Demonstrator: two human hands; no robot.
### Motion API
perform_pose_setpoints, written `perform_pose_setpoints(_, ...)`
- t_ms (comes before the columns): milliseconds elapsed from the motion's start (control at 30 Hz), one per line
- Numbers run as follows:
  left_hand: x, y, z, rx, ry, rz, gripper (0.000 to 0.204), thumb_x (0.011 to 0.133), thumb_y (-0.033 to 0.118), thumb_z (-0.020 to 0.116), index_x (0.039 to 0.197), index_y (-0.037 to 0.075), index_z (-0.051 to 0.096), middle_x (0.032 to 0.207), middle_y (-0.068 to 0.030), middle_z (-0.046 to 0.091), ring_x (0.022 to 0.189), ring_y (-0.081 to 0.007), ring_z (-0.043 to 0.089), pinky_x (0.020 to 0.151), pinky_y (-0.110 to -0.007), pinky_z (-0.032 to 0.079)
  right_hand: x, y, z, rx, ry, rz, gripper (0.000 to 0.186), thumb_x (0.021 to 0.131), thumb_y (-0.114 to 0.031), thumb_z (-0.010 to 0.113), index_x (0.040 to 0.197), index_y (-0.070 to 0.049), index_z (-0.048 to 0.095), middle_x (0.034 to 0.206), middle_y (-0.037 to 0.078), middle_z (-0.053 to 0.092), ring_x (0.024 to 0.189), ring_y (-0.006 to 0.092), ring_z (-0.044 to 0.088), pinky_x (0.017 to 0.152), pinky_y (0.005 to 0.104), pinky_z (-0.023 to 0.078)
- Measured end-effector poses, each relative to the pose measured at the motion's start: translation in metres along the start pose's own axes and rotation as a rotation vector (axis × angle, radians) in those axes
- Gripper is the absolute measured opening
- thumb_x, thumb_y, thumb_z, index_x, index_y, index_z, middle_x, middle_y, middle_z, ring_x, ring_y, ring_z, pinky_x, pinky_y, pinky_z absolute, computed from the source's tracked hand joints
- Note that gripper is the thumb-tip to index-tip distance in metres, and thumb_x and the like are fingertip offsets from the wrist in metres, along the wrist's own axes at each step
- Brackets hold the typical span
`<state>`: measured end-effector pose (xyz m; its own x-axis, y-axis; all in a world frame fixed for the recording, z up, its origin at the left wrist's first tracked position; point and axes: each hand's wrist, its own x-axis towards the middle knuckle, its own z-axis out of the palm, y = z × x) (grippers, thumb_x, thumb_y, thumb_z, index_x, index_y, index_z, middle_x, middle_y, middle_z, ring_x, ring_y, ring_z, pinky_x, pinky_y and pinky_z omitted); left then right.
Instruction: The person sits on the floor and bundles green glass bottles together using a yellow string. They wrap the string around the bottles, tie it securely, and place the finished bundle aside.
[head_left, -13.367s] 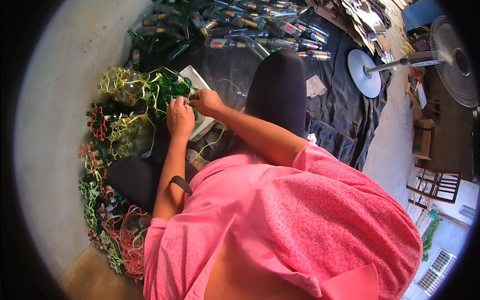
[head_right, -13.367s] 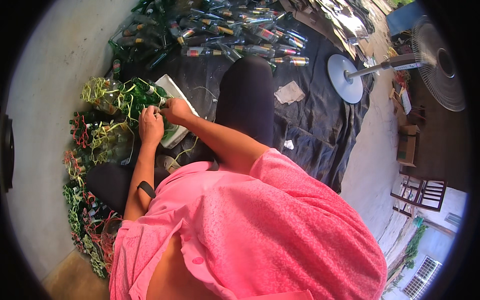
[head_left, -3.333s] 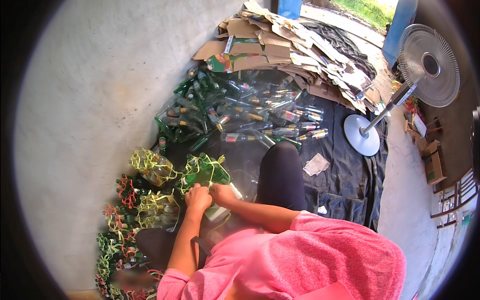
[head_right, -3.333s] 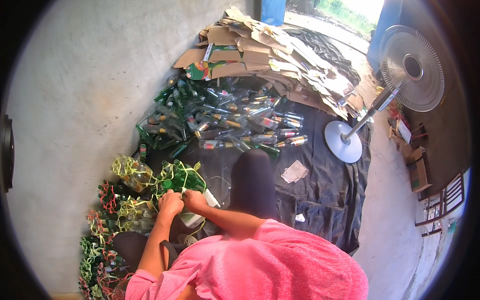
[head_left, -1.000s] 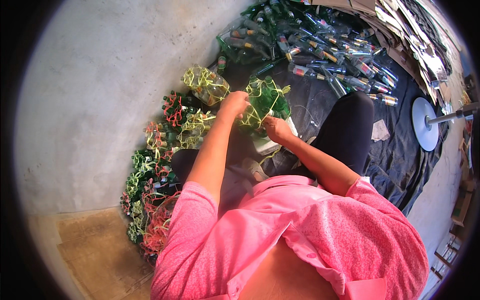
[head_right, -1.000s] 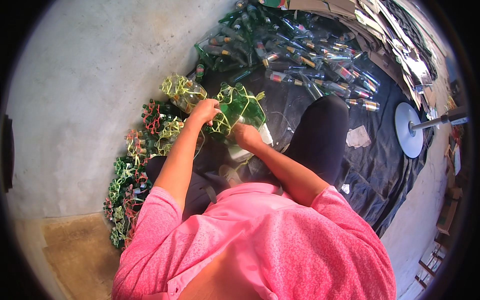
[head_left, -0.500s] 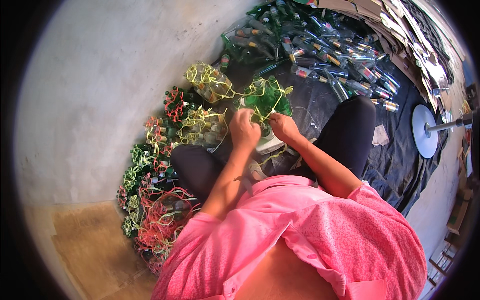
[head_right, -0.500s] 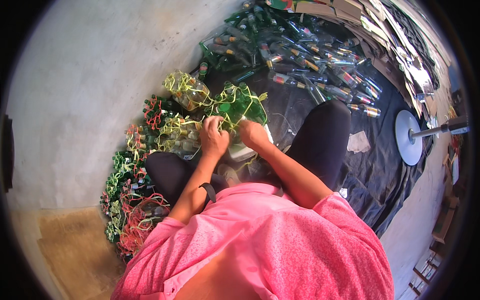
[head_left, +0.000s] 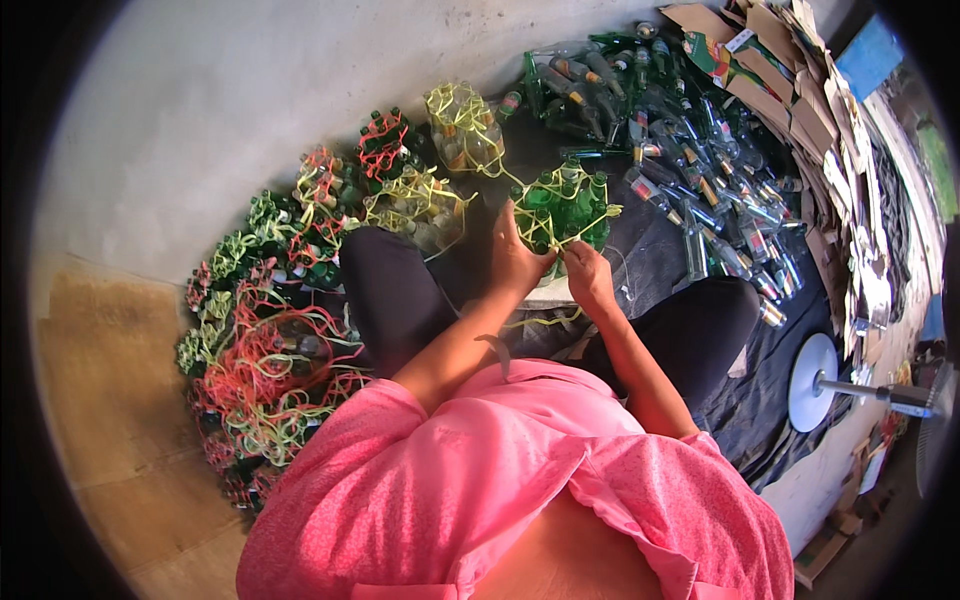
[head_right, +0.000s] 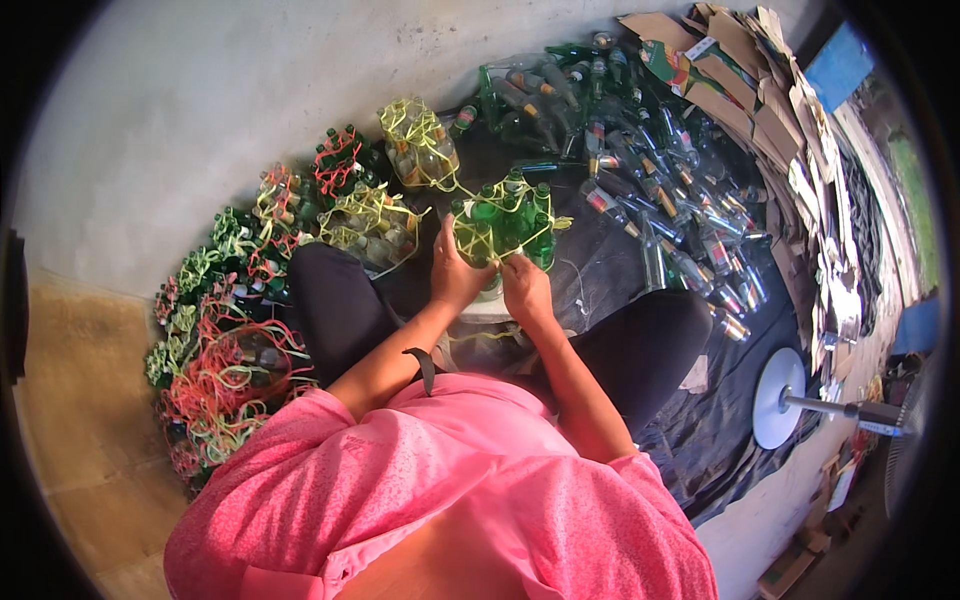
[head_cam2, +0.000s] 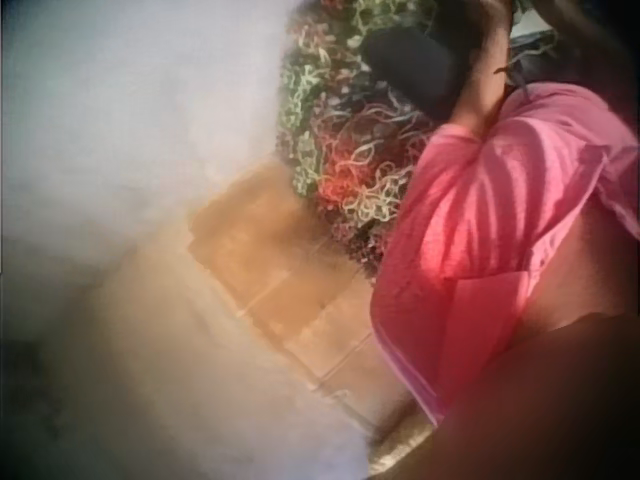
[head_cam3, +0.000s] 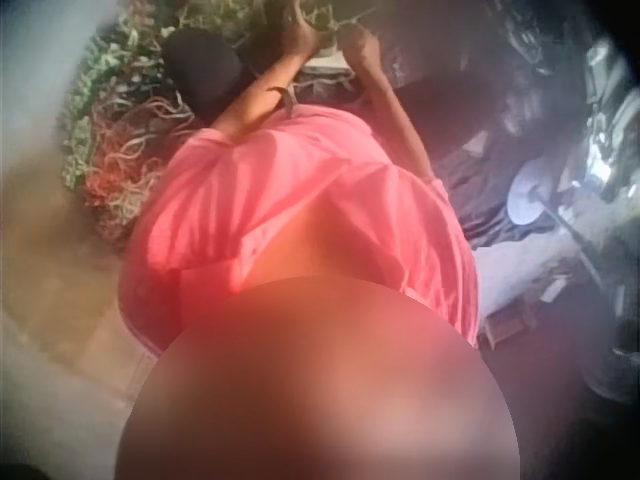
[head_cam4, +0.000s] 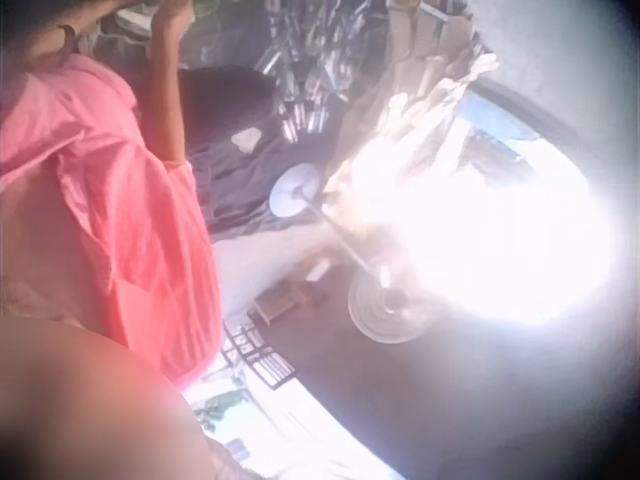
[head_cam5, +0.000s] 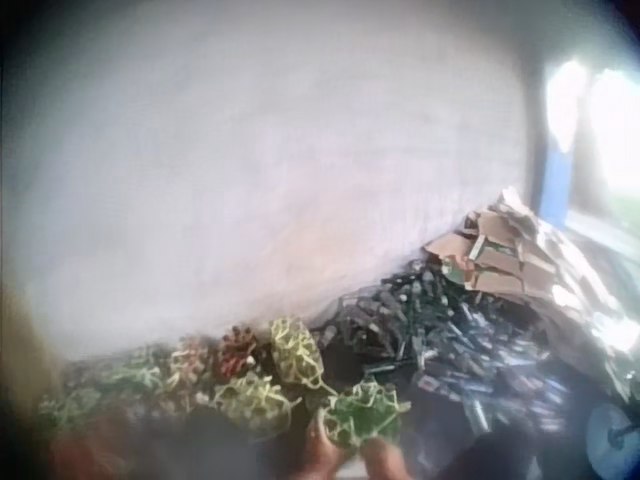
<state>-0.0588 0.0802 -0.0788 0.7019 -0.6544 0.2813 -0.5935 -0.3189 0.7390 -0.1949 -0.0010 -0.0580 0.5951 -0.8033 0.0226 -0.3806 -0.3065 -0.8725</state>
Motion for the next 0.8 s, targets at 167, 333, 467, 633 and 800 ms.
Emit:
perform_pose_setpoints(167,0.018,-0.011,-0.013,-0.006,-0.135,0.003,0.114,0.067,0.022,0.091,0.159,0.009,0.024,0.15,-0.0269,0.042,0.14,-0.0418,0.043,0.114,-0.046,0.042,0.0,0.0,0.004,0.032,-0.049,-0.039,0.023,0.095,-0.021,0.058,0.097,-0.001,0.069,0.084,0.023,0.068,0.079,0.0366,0.07,0.072,0.0412,0.053)
perform_pose_setpoints(333,0.029,-0.02,-0.02,-0.005,-0.177,-0.006,0.108,0.067,0.021,0.089,0.157,0.016,0.029,0.146,-0.0214,0.046,0.135,-0.038,0.049,0.108,-0.044,0.049,-0.003,-0.004,0.009,-0.02,-0.055,-0.111,0.019,0.095,-0.018,0.06,0.097,-0.001,0.07,0.086,0.023,0.069,0.083,0.0405,0.071,0.072,0.0423,0.054)
perform_pose_setpoints(467,0.036,-0.03,-0.021,-0.001,-0.211,0.01,0.101,0.067,0.023,0.086,0.154,0.015,0.034,0.145,-0.0208,0.048,0.133,-0.0381,0.051,0.108,-0.044,0.048,-0.009,-0.005,0.008,0.0,-0.062,-0.132,0.017,0.095,-0.016,0.061,0.095,-0.001,0.069,0.083,0.023,0.067,0.079,0.0398,0.07,0.069,0.0423,0.053)
perform_pose_setpoints(633,0.038,-0.025,-0.028,-0.02,-0.259,-0.031,0.099,0.068,0.023,0.086,0.152,0.015,0.036,0.145,-0.0197,0.049,0.136,-0.0363,0.049,0.111,-0.043,0.046,-0.013,-0.014,0.003,0.038,-0.087,-0.094,0.018,0.096,-0.017,0.059,0.091,-0.001,0.064,0.081,0.025,0.063,0.077,0.0431,0.067,0.067,0.0454,0.051)
perform_pose_setpoints(800,0.035,-0.009,-0.04,0.05,-0.278,-0.059,0.096,0.069,0.026,0.088,0.15,0.02,0.037,0.148,-0.019,0.047,0.135,-0.0379,0.05,0.107,-0.044,0.049,-0.011,-0.008,0.002,-0.001,-0.015,-0.116,0.02,0.096,-0.019,0.058,0.092,-0.001,0.066,0.083,0.026,0.065,0.081,0.0449,0.067,0.069,0.0458,0.052)
